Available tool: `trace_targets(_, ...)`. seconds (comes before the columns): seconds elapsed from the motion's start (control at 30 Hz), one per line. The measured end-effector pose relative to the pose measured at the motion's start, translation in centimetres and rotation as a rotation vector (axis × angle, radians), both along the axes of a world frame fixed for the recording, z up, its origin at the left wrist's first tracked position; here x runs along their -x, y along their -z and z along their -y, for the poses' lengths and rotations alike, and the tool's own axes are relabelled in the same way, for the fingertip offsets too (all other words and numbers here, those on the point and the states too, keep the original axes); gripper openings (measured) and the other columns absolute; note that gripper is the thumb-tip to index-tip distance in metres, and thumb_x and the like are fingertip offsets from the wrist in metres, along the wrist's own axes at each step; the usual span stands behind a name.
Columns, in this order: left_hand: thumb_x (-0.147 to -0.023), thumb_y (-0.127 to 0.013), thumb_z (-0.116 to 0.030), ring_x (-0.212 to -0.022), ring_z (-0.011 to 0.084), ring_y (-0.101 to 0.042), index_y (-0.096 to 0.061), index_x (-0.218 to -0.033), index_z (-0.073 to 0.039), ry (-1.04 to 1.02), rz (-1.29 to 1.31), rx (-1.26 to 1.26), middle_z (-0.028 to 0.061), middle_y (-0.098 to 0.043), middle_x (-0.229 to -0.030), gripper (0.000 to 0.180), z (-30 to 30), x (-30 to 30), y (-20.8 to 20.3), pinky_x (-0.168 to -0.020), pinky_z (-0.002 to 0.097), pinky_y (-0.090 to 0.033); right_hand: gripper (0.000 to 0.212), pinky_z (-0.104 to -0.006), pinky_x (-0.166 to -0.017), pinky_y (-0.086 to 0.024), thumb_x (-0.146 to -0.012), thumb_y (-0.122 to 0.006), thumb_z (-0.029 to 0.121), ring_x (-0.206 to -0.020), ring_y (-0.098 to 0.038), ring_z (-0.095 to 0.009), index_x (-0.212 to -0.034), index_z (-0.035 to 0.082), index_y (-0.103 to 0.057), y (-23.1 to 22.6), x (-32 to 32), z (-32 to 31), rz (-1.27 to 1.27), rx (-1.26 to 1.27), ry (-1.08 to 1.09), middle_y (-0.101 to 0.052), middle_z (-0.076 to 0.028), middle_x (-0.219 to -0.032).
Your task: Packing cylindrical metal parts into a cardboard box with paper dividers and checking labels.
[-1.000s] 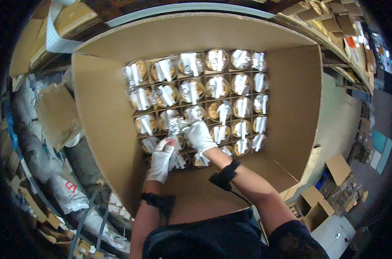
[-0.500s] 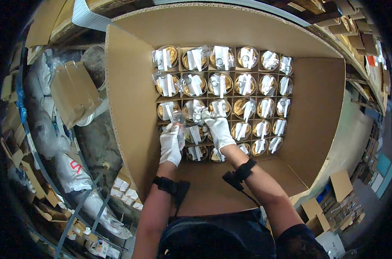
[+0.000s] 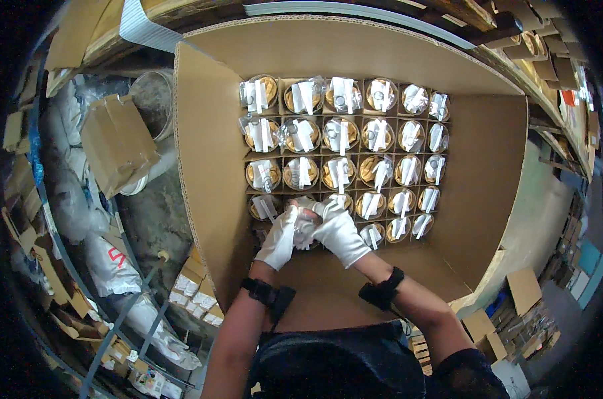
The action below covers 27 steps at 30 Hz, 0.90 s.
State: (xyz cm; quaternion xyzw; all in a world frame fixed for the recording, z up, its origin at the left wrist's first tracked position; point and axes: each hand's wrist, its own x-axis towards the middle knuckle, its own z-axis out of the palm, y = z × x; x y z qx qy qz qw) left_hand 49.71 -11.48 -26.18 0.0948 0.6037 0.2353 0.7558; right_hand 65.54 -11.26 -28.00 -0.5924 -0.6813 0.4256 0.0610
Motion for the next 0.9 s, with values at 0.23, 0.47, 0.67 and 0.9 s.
trace_targets(0.23, -0.092, -0.054, -0.015, -0.062, 0.0112, -0.055, -0.056, -0.109, -0.005, 0.193, 0.218, -0.048, 0.0035, -0.063, -0.088, 0.020, 0.4, 0.2, 0.2, -0.056, 0.0241, -0.045, 0.014, -0.0324, -0.064, -0.050, -0.073, -0.073, 0.008, -0.063, -0.060, -0.026, -0.084, 0.000, -0.068, 1.3, -1.5, -1.6, -0.489, 0.253, 0.391, -0.066, -0.013, -0.072)
trace_targets(0.47, -0.093, -0.056, -0.014, -0.056, 0.0061, -0.051, -0.063, -0.092, -0.005, 0.228, 0.008, 0.059, -0.0013, -0.058, -0.070, 0.011, 0.3, 0.0, -0.9, -0.048, 0.0224, -0.039, 0.023, -0.0328, -0.075, -0.051, -0.080, -0.072, 0.019, -0.077, -0.066, -0.023, -0.086, -0.002, -0.067, -0.1, -0.8, -3.0, -0.357, 0.259, 0.102, -0.068, -0.015, -0.081)
trace_targets(0.67, -0.092, -0.061, -0.016, -0.065, 0.0064, -0.056, -0.065, -0.100, -0.002, 0.304, -0.031, 0.027, -0.0019, -0.063, -0.079, 0.016, 1.9, 0.6, 0.9, -0.058, 0.0215, -0.045, 0.024, -0.0317, -0.069, -0.050, -0.084, -0.068, 0.024, -0.073, -0.065, -0.022, -0.085, 0.000, -0.068, 3.2, -0.7, -2.2, -0.329, 0.330, 0.344, -0.068, -0.014, -0.079)
trace_targets(0.9, -0.088, -0.064, -0.013, -0.068, 0.0076, -0.055, -0.066, -0.095, -0.001, 0.188, -0.144, -0.113, 0.0006, -0.063, -0.081, 0.014, 2.7, 0.5, 1.5, -0.060, 0.0244, -0.045, 0.049, -0.0403, -0.077, -0.051, -0.082, -0.060, 0.052, -0.082, -0.065, -0.036, -0.088, 0.005, -0.071, 1.6, 1.7, -3.9, 0.100, 0.319, -0.327, -0.067, -0.021, -0.085)
